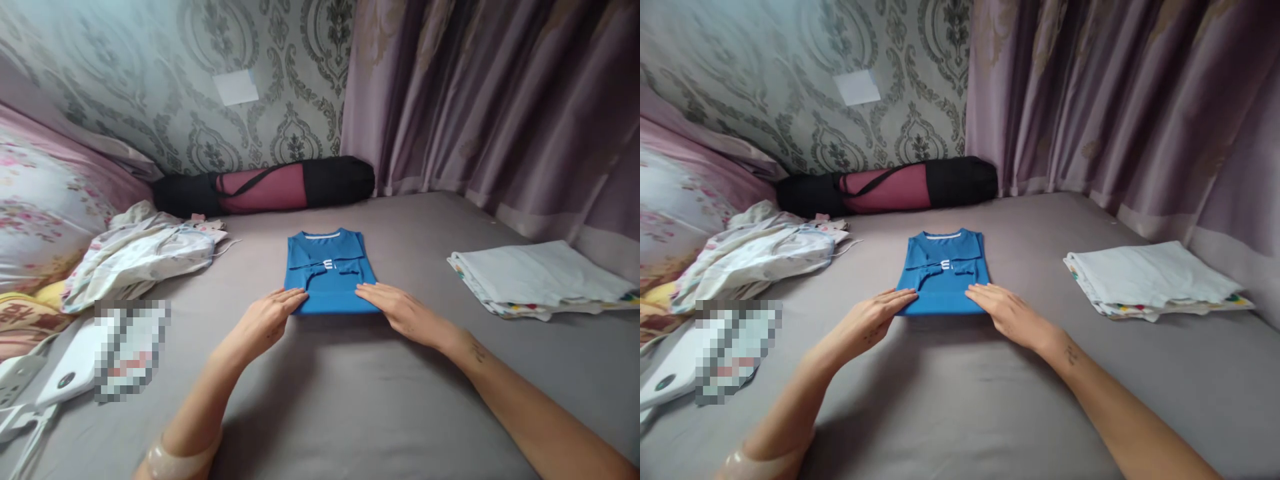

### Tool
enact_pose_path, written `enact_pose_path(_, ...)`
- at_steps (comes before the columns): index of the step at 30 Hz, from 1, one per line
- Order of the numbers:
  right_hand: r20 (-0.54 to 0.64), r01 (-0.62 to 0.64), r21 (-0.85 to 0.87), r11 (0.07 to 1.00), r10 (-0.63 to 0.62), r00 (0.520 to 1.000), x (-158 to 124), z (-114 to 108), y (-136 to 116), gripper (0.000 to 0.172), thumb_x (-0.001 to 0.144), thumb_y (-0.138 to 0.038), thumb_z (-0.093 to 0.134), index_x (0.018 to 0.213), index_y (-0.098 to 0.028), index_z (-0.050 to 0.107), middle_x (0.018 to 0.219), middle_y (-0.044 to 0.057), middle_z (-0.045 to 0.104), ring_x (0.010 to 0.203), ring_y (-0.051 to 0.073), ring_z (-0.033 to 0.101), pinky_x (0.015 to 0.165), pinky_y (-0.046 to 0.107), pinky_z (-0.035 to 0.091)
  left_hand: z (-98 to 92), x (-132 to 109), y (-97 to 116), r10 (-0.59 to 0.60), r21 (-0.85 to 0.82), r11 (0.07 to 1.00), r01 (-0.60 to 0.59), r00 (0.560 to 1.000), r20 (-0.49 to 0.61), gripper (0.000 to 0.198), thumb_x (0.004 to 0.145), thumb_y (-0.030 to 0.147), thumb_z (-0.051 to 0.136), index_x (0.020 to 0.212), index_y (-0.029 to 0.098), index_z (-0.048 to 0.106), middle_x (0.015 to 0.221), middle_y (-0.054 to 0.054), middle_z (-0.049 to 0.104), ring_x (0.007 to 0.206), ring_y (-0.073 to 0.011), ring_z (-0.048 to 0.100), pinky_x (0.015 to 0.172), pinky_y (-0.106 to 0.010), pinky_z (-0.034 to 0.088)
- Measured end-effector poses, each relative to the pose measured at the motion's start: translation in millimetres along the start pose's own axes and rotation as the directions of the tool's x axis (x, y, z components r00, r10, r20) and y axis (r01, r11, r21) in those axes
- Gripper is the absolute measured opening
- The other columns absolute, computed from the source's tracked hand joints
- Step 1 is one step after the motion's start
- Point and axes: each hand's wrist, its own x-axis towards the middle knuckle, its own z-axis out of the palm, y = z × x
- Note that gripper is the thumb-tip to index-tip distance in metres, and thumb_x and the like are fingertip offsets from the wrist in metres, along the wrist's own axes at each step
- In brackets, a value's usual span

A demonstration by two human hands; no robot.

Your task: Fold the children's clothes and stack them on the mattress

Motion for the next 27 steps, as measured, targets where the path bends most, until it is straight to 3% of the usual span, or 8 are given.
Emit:
enact_pose_path(9, 0.247, -0.051, 0.217, 0.975, -0.004, 0.969, -39.5, -49.0, -39.5, 0.050, 0.094, -0.018, 0.042, 0.139, -0.037, 0.051, 0.135, -0.005, 0.059, 0.122, 0.020, 0.058, 0.104, 0.033, 0.047, -54.5, -29.7, 30.3, 0.058, -0.320, 0.947, 0.018, 0.973, 0.225, 0.049, 0.090, 0.010, 0.040, 0.132, 0.028, 0.056, 0.117, -0.003, 0.071, 0.102, -0.0170, 0.068, 0.085, -0.025, 0.053)
enact_pose_path(12, 0.347, -0.118, 0.329, 0.937, -0.004, 0.938, -33.1, -69.5, -45.9, 0.036, 0.095, -0.027, 0.046, 0.126, -0.034, 0.064, 0.115, -0.001, 0.071, 0.105, 0.020, 0.066, 0.089, 0.029, 0.052, -68.4, -29.6, 31.0, 0.049, -0.418, 0.903, 0.103, 0.940, 0.337, 0.035, 0.093, 0.019, 0.043, 0.120, 0.027, 0.065, 0.096, -0.002, 0.074, 0.081, -0.0153, 0.069, 0.069, -0.021, 0.051)
enact_pose_path(15, 0.423, -0.253, 0.380, 0.890, 0.075, 0.903, -17.7, -77.0, -42.8, 0.029, 0.096, -0.036, 0.046, 0.101, -0.025, 0.072, 0.084, 0.000, 0.072, 0.078, 0.018, 0.066, 0.070, 0.026, 0.050, -69.4, -22.4, 20.3, -0.059, -0.473, 0.831, 0.293, 0.892, 0.449, 0.023, 0.093, 0.032, 0.048, 0.095, 0.020, 0.068, 0.065, 0.002, 0.065, 0.053, -0.0099, 0.055, 0.050, -0.019, 0.039)
enact_pose_path(17, 0.385, -0.362, 0.395, 0.845, 0.205, 0.900, -8.4, -71.2, -36.7, 0.031, 0.093, -0.042, 0.049, 0.088, -0.021, 0.071, 0.075, -0.001, 0.069, 0.069, 0.017, 0.063, 0.063, 0.025, 0.047, -62.4, -15.6, 11.0, -0.165, -0.563, 0.723, 0.400, 0.892, 0.422, 0.027, 0.091, 0.040, 0.052, 0.084, 0.016, 0.064, 0.058, 0.004, 0.056, 0.050, -0.0082, 0.048, 0.047, -0.018, 0.034)
enact_pose_path(20, 0.195, -0.456, 0.523, 0.720, 0.419, 0.887, 2.9, -50.7, -25.7, 0.031, 0.088, -0.046, 0.053, 0.089, -0.020, 0.070, 0.080, 0.000, 0.070, 0.075, 0.018, 0.064, 0.066, 0.027, 0.049, -45.5, -2.2, 1.3, -0.337, -0.769, 0.474, 0.428, 0.895, 0.291, 0.033, 0.084, 0.047, 0.059, 0.084, 0.015, 0.060, 0.068, 0.002, 0.059, 0.061, -0.0102, 0.053, 0.056, -0.020, 0.042)
enact_pose_path(23, 0.008, -0.427, 0.641, 0.638, 0.550, 0.835, 17.3, -25.7, -14.5, 0.033, 0.089, -0.045, 0.050, 0.099, -0.018, 0.067, 0.086, 0.003, 0.071, 0.082, 0.020, 0.066, 0.072, 0.029, 0.051, -24.7, 15.2, -3.9, -0.533, -0.851, 0.311, 0.423, 0.819, 0.212, 0.039, 0.080, 0.049, 0.062, 0.093, 0.013, 0.061, 0.078, -0.002, 0.064, 0.068, -0.0139, 0.057, 0.063, -0.024, 0.046)
enact_pose_path(25, -0.080, -0.491, 0.556, 0.671, 0.630, 0.772, 29.8, -11.3, -7.4, 0.032, 0.092, -0.040, 0.045, 0.095, -0.017, 0.066, 0.082, 0.005, 0.070, 0.078, 0.020, 0.065, 0.068, 0.029, 0.050, -8.4, 27.6, -7.8, -0.643, -0.824, 0.344, 0.451, 0.752, 0.143, 0.034, 0.082, 0.046, 0.057, 0.090, 0.013, 0.061, 0.073, 0.000, 0.060, 0.064, -0.0138, 0.055, 0.059, -0.024, 0.043)
enact_pose_path(27, -0.139, -0.629, 0.364, 0.687, 0.708, 0.693, 42.7, -0.5, -1.8, 0.029, 0.093, -0.034, 0.042, 0.088, -0.015, 0.064, 0.079, 0.007, 0.069, 0.077, 0.021, 0.065, 0.066, 0.028, 0.048, 8.7, 39.3, -12.1, -0.731, -0.717, 0.475, 0.511, 0.682, 0.002, 0.023, 0.086, 0.036, 0.051, 0.076, 0.016, 0.057, 0.062, 0.002, 0.052, 0.059, -0.0126, 0.050, 0.055, -0.023, 0.037)
